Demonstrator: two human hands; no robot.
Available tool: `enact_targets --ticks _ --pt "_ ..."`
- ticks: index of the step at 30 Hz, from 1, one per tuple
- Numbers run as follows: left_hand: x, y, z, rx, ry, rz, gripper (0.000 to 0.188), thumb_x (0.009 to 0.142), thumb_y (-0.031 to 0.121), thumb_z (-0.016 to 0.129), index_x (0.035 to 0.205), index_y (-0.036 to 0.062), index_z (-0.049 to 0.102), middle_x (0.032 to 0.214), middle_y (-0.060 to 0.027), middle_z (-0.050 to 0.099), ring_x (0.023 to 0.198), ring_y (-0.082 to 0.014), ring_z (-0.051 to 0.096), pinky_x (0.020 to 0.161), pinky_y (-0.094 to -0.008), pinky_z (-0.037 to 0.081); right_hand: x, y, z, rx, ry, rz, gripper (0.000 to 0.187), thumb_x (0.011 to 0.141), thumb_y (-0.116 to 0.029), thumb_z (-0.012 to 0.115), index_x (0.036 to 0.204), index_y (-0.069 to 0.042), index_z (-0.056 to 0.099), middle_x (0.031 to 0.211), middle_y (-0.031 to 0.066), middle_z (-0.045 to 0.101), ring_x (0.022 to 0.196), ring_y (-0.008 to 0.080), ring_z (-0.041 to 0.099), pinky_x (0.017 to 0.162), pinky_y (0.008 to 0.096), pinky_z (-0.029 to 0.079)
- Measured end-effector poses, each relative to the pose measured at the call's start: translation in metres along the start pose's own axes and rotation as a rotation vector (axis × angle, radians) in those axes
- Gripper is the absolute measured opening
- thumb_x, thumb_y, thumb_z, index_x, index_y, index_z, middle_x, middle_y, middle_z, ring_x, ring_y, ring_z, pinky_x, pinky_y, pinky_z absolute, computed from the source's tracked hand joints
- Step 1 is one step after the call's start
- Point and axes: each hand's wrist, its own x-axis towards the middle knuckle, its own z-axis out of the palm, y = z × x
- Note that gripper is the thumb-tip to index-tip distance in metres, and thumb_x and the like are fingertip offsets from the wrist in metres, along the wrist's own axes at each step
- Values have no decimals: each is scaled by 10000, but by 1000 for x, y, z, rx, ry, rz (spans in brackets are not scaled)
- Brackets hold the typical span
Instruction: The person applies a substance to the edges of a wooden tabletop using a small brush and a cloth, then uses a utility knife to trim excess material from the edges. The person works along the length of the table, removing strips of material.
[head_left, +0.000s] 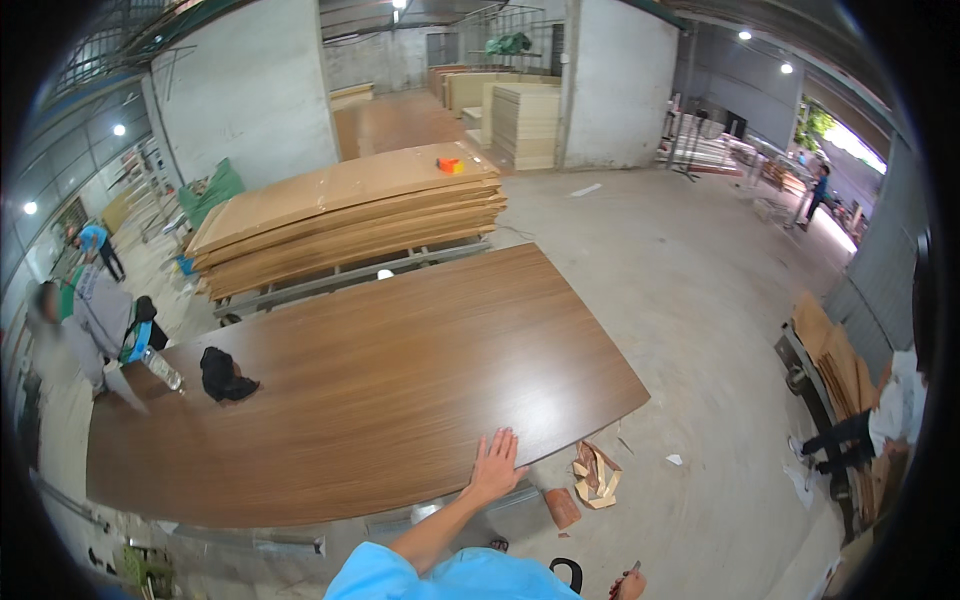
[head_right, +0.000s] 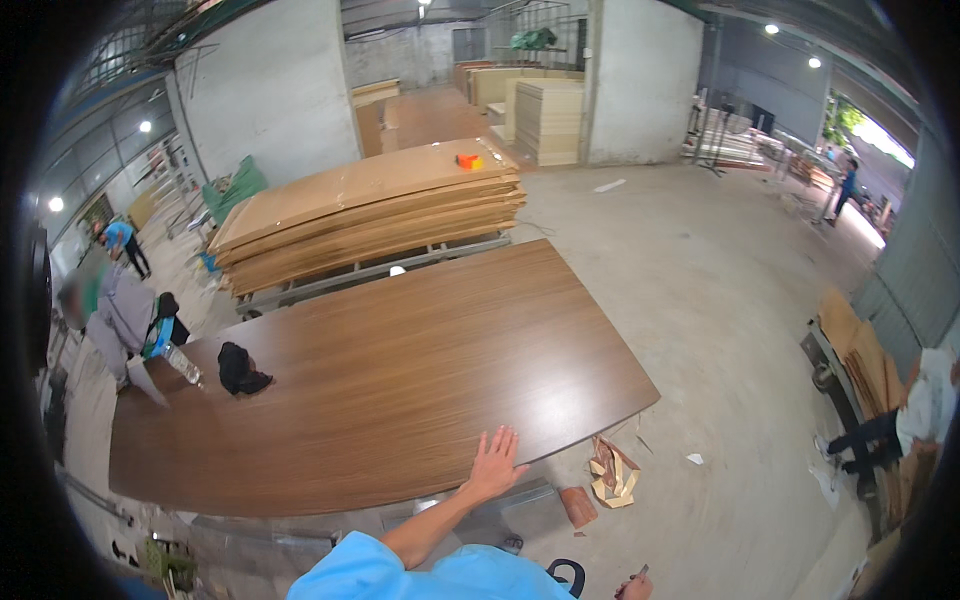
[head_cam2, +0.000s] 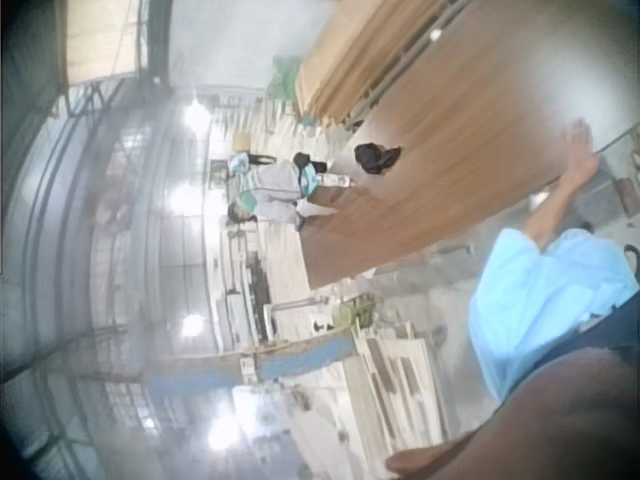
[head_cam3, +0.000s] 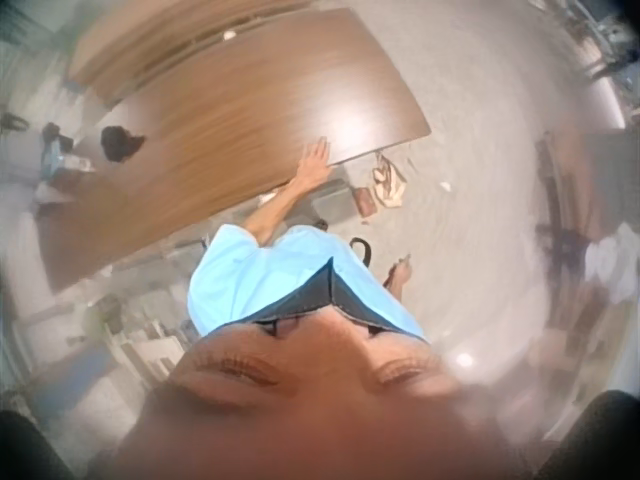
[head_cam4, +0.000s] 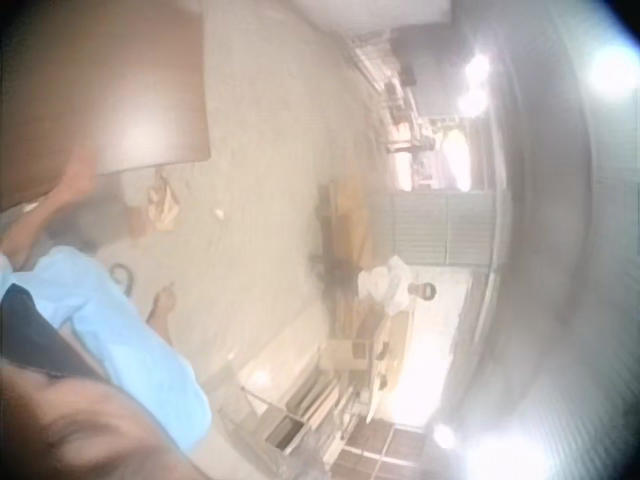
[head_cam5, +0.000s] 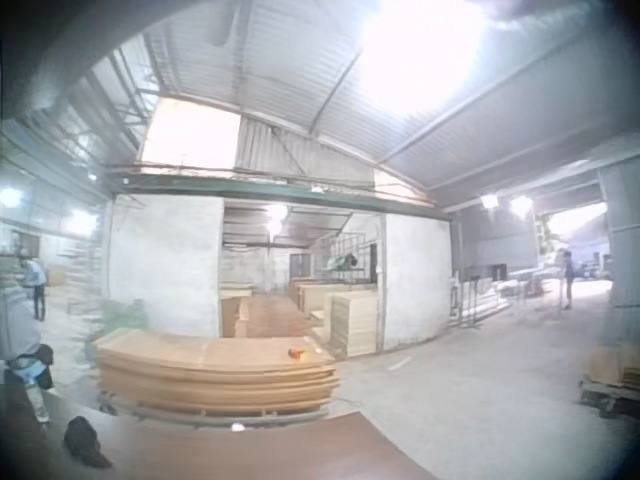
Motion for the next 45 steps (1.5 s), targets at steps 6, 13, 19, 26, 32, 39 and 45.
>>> enact_targets --ticks 6,13,19,26,32,39,45 --pt "88 68 16 -81 -16 15 877 930 609 514 1495 -42 356 1588 -197 327 1508 -312 237 1206 -578 153 115 -106 11 147 -264 75 505 1020 -467 512 767 -40 599 508 23 441 415 152 413 380 327 311" --pt "169 138 26 -97 43 -198 796 965 589 453 1501 5 379 1590 -187 329 1500 -310 246 1207 -564 162 287 -159 49 -136 -453 -209 457 1011 -411 531 952 28 644 570 49 503 440 173 444 394 338 344" --pt "175 163 37 -45 84 -474 672 990 538 455 1510 116 411 1597 -178 319 1493 -315 261 1203 -558 174 448 -271 102 -66 -602 -241 405 1008 -360 532 1050 29 638 606 62 528 455 176 461 400 330 362" --pt "218 223 50 -124 56 -509 872 958 555 484 1511 -89 284 1626 -219 228 1530 -321 165 1219 -567 111 544 -354 158 36 -704 -378 380 1004 -300 534 1164 31 631 649 77 556 473 178 480 409 321 383" --pt "242 236 53 -146 43 -525 874 916 527 543 1513 -67 309 1627 -209 231 1534 -302 163 1223 -557 99 501 -407 177 213 -869 -123 340 1013 -261 508 1132 31 634 633 66 538 471 161 475 408 308 386" --pt "269 239 66 -285 82 -456 954 852 524 606 1518 -78 286 1630 -214 215 1538 -307 146 1228 -573 68 445 -454 189 185 -1066 -177 436 1032 -376 520 1078 48 608 632 48 518 460 128 447 399 284 349" --pt "277 230 101 -217 327 -231 866 820 574 608 1412 -38 452 1535 -223 385 1481 -335 289 1197 -624 130 464 -464 255 173 -1073 -434 418 1019 -395 557 1010 19 611 640 67 541 456 143 449 390 301 338"
